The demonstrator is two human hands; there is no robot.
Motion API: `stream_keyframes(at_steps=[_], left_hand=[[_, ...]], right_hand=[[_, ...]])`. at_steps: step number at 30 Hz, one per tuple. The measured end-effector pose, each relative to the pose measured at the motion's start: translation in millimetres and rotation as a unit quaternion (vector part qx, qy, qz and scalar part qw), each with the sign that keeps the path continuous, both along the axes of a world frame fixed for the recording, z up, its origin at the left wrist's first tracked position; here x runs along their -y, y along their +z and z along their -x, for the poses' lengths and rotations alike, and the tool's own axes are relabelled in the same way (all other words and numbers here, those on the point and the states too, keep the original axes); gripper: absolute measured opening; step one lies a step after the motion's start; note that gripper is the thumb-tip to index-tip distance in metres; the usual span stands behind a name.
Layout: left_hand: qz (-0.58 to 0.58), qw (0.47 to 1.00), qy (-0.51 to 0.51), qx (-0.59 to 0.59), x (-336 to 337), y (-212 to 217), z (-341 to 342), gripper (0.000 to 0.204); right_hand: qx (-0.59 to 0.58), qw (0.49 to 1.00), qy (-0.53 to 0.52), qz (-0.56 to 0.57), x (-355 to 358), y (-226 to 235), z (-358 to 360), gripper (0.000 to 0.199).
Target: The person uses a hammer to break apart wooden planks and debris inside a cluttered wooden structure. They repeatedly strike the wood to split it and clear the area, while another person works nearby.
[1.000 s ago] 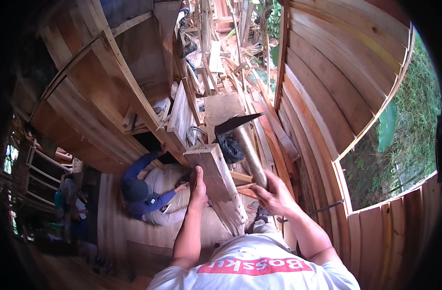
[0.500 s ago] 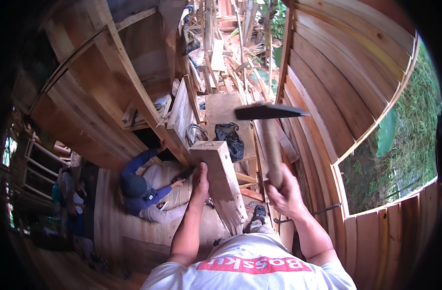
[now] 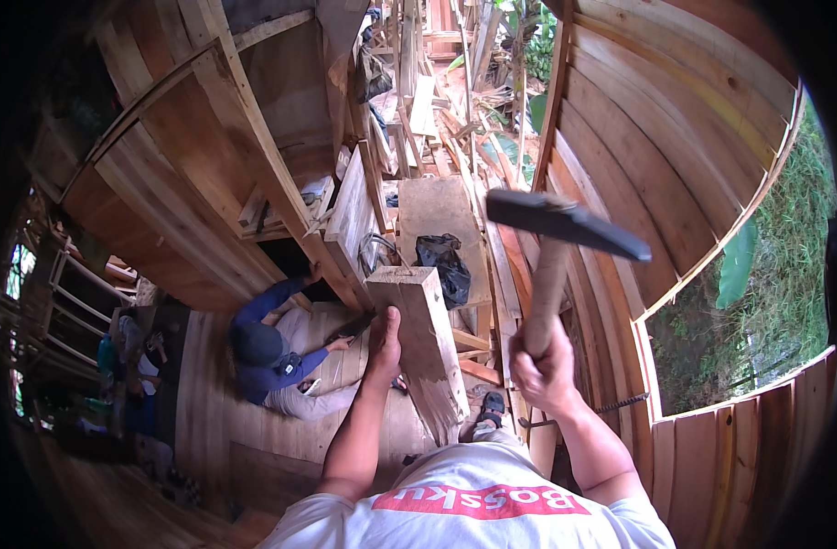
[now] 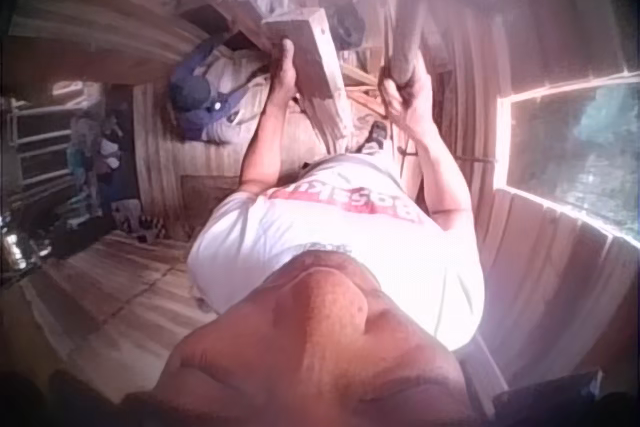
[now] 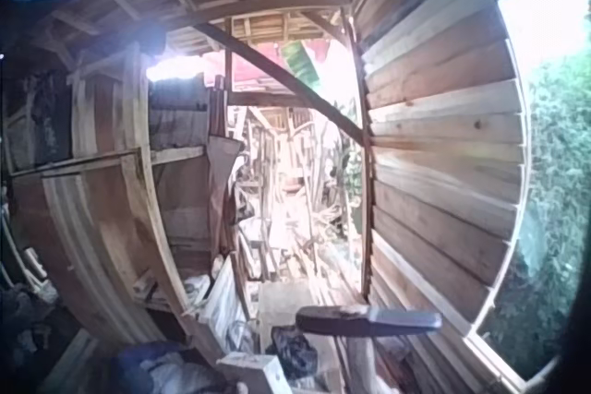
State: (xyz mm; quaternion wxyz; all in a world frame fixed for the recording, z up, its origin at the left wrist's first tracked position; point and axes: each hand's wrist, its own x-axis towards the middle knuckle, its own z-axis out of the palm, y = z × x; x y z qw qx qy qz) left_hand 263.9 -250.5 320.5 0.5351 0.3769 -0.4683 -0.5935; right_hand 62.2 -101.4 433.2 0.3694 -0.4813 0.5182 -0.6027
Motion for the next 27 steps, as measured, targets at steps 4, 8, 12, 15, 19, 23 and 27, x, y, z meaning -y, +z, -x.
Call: stream_keyframes(at_steps=[4,8,12,15,19,23,27], left_hand=[[0.009,1.0,0.017,0.003,8.9,14.0,-0.6,0.061],[0.062,0.998,0.002,0.013,6.3,12.2,-9.7,0.059],[0.057,0.998,-0.006,0.025,12.5,2.6,-13.4,0.06],[0.031,0.998,0.025,0.053,22.2,-0.7,-10.6,0.065],[0.043,0.999,-0.014,0.015,15.6,3.1,-20.6,0.068],[0.025,0.999,0.011,-0.02,15.4,11.7,-17.5,0.06],[0.036,0.999,0.012,-0.003,16.3,10.5,-6.6,0.06]], right_hand=[[-0.261,0.957,0.091,-0.085,18.2,-1.4,5.9,0.015],[-0.094,0.993,0.013,-0.071,2.5,17.3,-1.2,0.015],[-0.049,0.996,0.039,-0.06,6.0,14.7,-3.1,0.017],[-0.303,0.945,0.076,-0.095,20.5,9.6,-0.9,0.02],[-0.184,0.98,0.036,-0.062,11.0,18.7,-0.2,0.016],[-0.104,0.993,-0.034,0.033,8.5,29.8,-5.3,0.014],[-0.287,0.952,0.078,-0.074,21.6,2.2,-6.9,0.016]])
